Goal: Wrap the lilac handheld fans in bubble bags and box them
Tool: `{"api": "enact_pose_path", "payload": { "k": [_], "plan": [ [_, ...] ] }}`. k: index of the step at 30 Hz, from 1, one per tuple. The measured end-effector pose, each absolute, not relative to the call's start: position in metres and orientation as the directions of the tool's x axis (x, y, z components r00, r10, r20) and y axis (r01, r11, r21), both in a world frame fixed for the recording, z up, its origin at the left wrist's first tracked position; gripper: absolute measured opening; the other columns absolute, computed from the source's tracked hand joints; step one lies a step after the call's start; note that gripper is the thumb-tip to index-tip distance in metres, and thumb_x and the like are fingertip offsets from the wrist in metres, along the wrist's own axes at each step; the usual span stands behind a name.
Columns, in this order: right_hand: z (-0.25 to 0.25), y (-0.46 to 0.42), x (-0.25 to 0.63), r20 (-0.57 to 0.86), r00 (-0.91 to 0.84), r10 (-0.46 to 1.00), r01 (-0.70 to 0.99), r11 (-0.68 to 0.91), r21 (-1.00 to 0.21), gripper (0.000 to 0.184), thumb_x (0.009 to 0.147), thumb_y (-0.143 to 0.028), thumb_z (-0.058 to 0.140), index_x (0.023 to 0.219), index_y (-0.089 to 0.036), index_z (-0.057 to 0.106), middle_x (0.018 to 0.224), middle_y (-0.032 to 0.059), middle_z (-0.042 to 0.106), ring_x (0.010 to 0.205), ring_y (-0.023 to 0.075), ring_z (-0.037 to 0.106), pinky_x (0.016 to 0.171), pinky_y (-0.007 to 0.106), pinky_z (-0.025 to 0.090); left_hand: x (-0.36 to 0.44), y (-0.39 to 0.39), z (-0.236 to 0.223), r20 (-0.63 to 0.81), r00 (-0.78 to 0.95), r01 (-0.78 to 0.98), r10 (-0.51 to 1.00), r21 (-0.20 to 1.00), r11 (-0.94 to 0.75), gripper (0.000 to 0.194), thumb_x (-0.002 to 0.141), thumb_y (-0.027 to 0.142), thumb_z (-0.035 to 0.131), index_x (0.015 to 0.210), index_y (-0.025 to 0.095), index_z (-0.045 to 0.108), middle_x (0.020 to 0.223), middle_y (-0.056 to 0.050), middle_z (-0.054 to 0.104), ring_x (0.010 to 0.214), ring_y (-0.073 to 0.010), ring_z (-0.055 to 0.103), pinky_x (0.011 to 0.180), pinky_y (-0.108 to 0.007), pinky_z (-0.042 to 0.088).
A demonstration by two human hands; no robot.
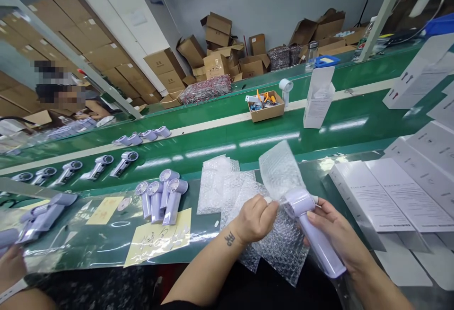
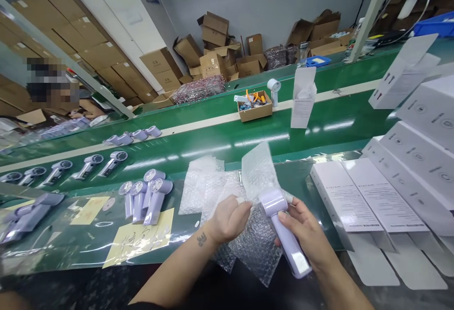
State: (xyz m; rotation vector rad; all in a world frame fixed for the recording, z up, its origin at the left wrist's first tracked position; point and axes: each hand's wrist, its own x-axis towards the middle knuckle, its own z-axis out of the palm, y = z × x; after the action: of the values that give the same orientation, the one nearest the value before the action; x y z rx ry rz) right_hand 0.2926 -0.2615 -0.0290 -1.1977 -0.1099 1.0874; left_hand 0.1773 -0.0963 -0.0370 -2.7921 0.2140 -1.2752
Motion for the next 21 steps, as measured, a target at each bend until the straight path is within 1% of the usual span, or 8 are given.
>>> {"api": "enact_pose_path", "payload": {
  "k": [2,4,7,9,13,15,18,21],
  "plan": [
    [-0.023,-0.259,0.29,-0.443,0.583,0.681,-0.584,-0.027,-0.811,0.059,0.064,-0.04,0.078,0.114,-0.027,0.049,0.108,0.0066,0.061,0.063,0.0169,0.06,0.047,0.03,0.052,0.179,-0.098,-0.038,0.774,0.625,-0.052,-0.106,-0.094,-0.994,0.028,0.076,0.009,0.059,0.104,0.011,0.054,0.06,0.0,0.049,0.055,-0.0147,0.049,0.049,-0.027,0.039],
    [-0.018,-0.256,0.288,-0.428,0.57,0.701,-0.574,-0.033,-0.818,0.058,0.064,-0.04,0.077,0.113,-0.027,0.049,0.108,0.0065,0.061,0.061,0.0161,0.059,0.045,0.029,0.052,0.184,-0.1,-0.038,0.788,0.609,-0.077,-0.088,-0.051,-0.996,0.03,0.077,0.012,0.059,0.106,0.012,0.053,0.065,-0.003,0.054,0.058,-0.0158,0.053,0.051,-0.028,0.042],
    [-0.011,-0.253,0.289,-0.449,0.48,0.753,-0.648,-0.041,-0.761,0.056,0.069,-0.04,0.074,0.115,-0.027,0.046,0.092,0.0035,0.065,0.051,0.0135,0.058,0.043,0.028,0.05,0.188,-0.102,-0.038,0.776,0.597,-0.225,-0.205,-0.083,-0.971,0.03,0.079,0.015,0.058,0.108,0.014,0.053,0.064,-0.002,0.054,0.057,-0.0149,0.054,0.05,-0.028,0.044],
    [-0.008,-0.252,0.292,-0.48,0.46,0.747,-0.696,-0.032,-0.717,0.056,0.07,-0.037,0.073,0.116,-0.027,0.044,0.078,0.0001,0.064,0.048,0.0139,0.058,0.044,0.028,0.05,0.189,-0.103,-0.038,0.746,0.623,-0.236,-0.236,-0.109,-0.966,0.026,0.079,0.013,0.057,0.105,0.013,0.054,0.061,-0.001,0.052,0.055,-0.014,0.051,0.049,-0.027,0.042],
    [-0.01,-0.249,0.297,-0.576,0.49,0.655,-0.729,-0.055,-0.682,0.039,0.072,-0.036,0.072,0.099,-0.025,0.045,0.065,-0.002,0.062,0.048,0.0153,0.06,0.046,0.026,0.051,0.191,-0.109,-0.036,0.669,0.743,-0.054,-0.006,0.051,-0.997,0.01,0.081,0.013,0.05,0.089,0.014,0.055,0.061,-0.002,0.051,0.059,-0.0149,0.051,0.052,-0.027,0.043],
    [-0.013,-0.247,0.298,-0.608,0.488,0.626,-0.746,-0.063,-0.663,0.034,0.074,-0.037,0.07,0.091,-0.025,0.043,0.065,-0.0012,0.063,0.049,0.0158,0.061,0.046,0.026,0.051,0.193,-0.113,-0.032,0.623,0.78,-0.04,0.055,0.137,-0.99,0.009,0.082,0.014,0.047,0.087,0.014,0.055,0.063,-0.003,0.052,0.061,-0.0148,0.052,0.056,-0.027,0.045],
    [-0.011,-0.245,0.301,-0.575,0.474,0.667,-0.738,-0.056,-0.672,0.033,0.075,-0.037,0.069,0.09,-0.026,0.042,0.068,-0.002,0.064,0.047,0.0154,0.061,0.045,0.027,0.052,0.197,-0.115,-0.024,0.583,0.811,-0.179,-0.048,0.17,-0.969,0.01,0.083,0.018,0.044,0.082,0.016,0.054,0.064,-0.003,0.053,0.06,-0.0141,0.052,0.056,-0.026,0.046],
    [-0.005,-0.243,0.304,-0.532,0.498,0.685,-0.708,-0.034,-0.706,0.036,0.075,-0.034,0.069,0.096,-0.027,0.042,0.07,-0.0027,0.065,0.045,0.0147,0.06,0.043,0.026,0.051,0.201,-0.109,-0.016,0.573,0.807,-0.259,-0.142,0.128,-0.957,0.013,0.083,0.022,0.042,0.078,0.016,0.053,0.063,-0.003,0.053,0.058,-0.0146,0.051,0.052,-0.026,0.045]
  ]
}}
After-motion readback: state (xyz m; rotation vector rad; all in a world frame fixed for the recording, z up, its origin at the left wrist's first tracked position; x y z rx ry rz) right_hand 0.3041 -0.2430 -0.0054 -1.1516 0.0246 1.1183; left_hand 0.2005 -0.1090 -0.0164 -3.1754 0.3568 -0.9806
